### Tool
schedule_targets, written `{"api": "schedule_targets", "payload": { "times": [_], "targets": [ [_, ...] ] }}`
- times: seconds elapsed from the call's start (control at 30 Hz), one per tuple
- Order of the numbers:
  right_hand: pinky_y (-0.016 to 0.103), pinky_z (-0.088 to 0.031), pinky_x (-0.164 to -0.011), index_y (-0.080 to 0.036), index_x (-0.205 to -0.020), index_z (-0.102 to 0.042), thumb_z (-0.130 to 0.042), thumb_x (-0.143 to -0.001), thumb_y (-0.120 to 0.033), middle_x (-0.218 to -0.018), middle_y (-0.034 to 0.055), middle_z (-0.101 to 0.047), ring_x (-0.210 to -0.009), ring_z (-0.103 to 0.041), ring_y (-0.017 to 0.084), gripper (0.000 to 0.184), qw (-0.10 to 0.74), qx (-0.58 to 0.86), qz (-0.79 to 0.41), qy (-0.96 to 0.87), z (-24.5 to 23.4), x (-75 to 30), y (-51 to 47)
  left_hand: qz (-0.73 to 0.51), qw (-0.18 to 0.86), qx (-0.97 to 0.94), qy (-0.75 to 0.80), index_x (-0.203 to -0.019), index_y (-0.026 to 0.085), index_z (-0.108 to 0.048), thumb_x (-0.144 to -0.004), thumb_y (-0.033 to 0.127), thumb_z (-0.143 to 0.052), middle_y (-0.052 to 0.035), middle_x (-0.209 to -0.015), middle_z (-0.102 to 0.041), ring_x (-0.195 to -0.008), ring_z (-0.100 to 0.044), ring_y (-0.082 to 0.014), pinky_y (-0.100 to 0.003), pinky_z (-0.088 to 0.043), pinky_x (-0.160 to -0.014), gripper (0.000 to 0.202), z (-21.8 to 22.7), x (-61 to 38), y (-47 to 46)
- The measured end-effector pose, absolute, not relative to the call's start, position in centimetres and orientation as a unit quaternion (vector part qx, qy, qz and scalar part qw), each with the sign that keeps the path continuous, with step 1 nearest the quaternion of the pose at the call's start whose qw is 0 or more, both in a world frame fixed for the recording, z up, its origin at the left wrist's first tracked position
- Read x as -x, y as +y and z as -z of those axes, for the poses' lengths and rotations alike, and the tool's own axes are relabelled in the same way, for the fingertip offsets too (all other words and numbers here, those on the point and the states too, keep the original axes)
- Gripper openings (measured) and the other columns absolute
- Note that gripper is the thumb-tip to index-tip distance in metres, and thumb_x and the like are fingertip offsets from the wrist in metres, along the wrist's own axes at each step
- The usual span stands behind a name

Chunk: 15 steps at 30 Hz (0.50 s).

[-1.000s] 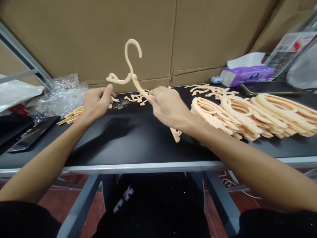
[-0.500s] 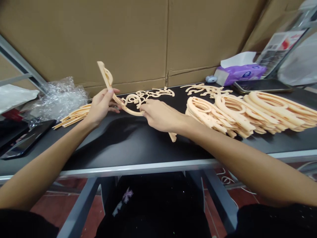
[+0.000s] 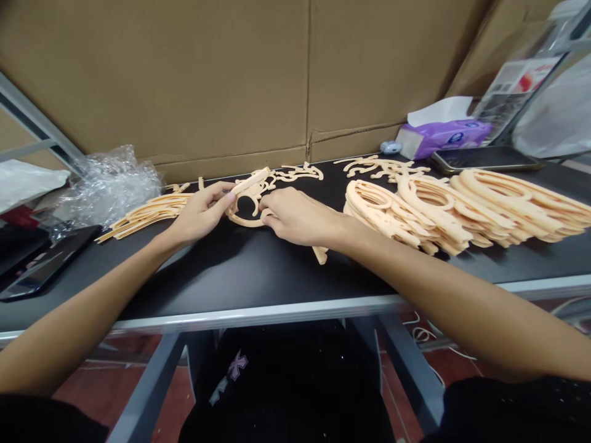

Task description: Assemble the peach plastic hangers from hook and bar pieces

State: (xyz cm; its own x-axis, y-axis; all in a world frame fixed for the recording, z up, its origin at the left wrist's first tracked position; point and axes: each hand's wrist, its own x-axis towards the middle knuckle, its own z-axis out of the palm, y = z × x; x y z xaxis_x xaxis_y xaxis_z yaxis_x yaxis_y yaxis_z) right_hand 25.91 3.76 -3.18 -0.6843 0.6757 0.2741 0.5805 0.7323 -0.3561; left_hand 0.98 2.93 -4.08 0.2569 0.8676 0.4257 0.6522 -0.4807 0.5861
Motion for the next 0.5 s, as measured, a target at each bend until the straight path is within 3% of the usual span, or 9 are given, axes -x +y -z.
{"api": "schedule_targets", "payload": {
  "times": [0.2,0.4,0.5],
  "targets": [
    [0.032,-0.046,-0.087,-0.014,-0.11,-0.078,-0.056,-0.101,-0.02,-0.113,0.0126,-0.08,-0.102,-0.071,0.024,0.025,0.178,0.345,-0.132,-0.912,2.8,-25.3,3.1,-0.357,0.262,-0.764,0.47,-0.089,0.02,-0.063,-0.097,0.059,-0.063,-0.0024,-0.074,-0.067,-0.065,-0.057,-0.015,-0.028,-0.044,-0.064,0.04,3.6,-1.3,2.7],
    [0.029,-0.039,-0.071,-0.017,-0.098,-0.075,-0.069,-0.096,-0.027,-0.094,0.0067,-0.076,-0.081,-0.065,0.018,0.012,0.172,0.363,-0.124,-0.908,2.7,-25.2,2.5,-0.327,0.266,-0.759,0.497,-0.111,0.018,-0.071,-0.09,0.054,-0.069,-0.0008,-0.068,-0.067,-0.058,-0.056,-0.0161,-0.027,-0.038,-0.056,0.041,3.5,-1.0,2.8],
    [0.031,-0.039,-0.073,-0.018,-0.095,-0.075,-0.07,-0.096,-0.034,-0.095,0.0069,-0.075,-0.083,-0.064,0.019,0.017,0.176,0.356,-0.09,-0.913,2.7,-25.5,2.6,-0.295,0.21,-0.778,0.513,-0.103,0.018,-0.077,-0.088,0.05,-0.067,-0.0051,-0.079,-0.074,-0.067,-0.063,-0.0189,-0.029,-0.045,-0.061,0.037,3.9,-0.8,2.9]
  ]
}}
